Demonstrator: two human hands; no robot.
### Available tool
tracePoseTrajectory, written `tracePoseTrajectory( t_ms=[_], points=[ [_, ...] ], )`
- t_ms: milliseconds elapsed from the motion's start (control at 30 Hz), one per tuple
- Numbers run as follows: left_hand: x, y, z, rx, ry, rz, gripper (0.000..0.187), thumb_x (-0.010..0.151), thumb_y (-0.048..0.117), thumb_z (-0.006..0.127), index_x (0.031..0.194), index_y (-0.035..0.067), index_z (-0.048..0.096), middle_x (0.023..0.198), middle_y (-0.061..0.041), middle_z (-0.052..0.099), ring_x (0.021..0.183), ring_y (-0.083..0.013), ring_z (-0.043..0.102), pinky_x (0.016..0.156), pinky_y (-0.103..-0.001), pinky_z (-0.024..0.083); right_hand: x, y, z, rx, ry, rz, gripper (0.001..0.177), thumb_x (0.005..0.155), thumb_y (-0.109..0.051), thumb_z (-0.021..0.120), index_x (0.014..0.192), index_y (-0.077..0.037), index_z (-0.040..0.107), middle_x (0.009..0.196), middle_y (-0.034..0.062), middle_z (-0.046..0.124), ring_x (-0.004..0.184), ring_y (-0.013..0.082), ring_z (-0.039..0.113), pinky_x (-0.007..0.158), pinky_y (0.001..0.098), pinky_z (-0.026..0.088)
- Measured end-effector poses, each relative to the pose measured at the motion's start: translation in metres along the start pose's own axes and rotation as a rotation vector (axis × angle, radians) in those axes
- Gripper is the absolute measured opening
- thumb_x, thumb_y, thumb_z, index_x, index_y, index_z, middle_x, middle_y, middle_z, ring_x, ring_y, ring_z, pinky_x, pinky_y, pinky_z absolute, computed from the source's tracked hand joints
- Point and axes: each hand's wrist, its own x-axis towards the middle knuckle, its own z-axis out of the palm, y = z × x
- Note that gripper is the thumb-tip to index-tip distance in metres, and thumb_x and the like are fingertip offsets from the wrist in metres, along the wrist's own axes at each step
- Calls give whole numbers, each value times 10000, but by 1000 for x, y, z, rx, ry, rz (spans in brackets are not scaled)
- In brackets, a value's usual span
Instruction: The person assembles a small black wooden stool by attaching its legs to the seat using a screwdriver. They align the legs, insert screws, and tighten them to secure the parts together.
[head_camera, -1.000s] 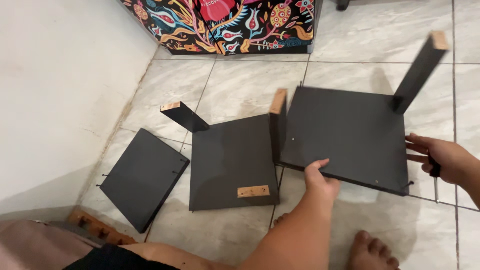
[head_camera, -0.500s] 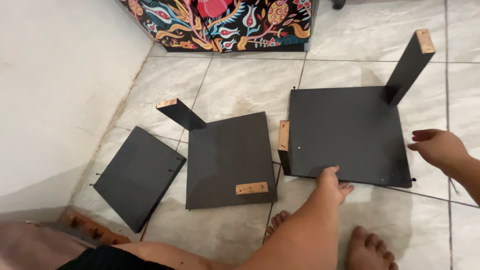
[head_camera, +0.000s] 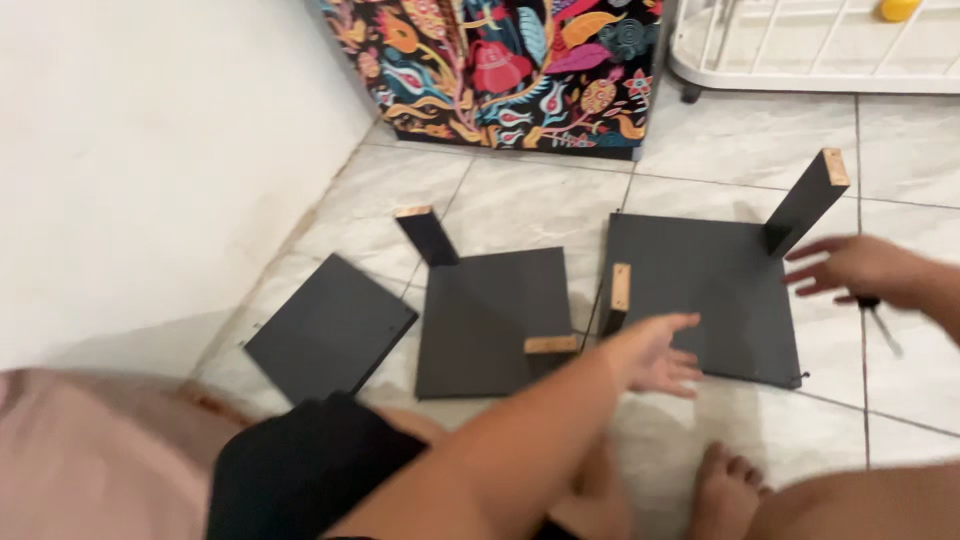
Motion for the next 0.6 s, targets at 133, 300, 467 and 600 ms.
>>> tracePoseTrajectory(
  t_ms=[133,300,467,600],
  points=[
    [-120,34,-1,1034,292,316,913,758,619,598,1474,66,479,1550,-226,444,1359,-401,499,951,-601,527,-29,-73,-12,-627,-34,-295,548,895,-266,687,1428,-141,693,1385,85,735,1306,262,668,1140,419,468],
    [-242,12,-29,1624,984,491,1035,816,521,743,1603,107,214,1691,-236,-15,1555,-463,-138,1182,-712,10,-46,-145,-3,-879,6,-345,765,832,-123,620,1571,-259,473,1540,46,606,1423,281,563,1208,446,427],
    [-270,-36,-26,1530,1081,336,1192,801,349,783,1639,44,-8,1697,-214,-169,1525,-497,-228,1135,-744,-68,-68,-148,123,-516,197,-483,1047,829,-32,548,1675,-113,-64,1409,296,585,1218,431,632,1071,492,482],
    [-254,-58,-22,1830,1005,587,1172,738,274,779,1651,96,66,1721,-158,-78,1573,-422,-137,1178,-712,-61,-107,-116,219,-728,291,-372,913,935,-146,609,1641,-227,35,1744,126,-21,1598,372,115,1214,584,261]
  ],
)
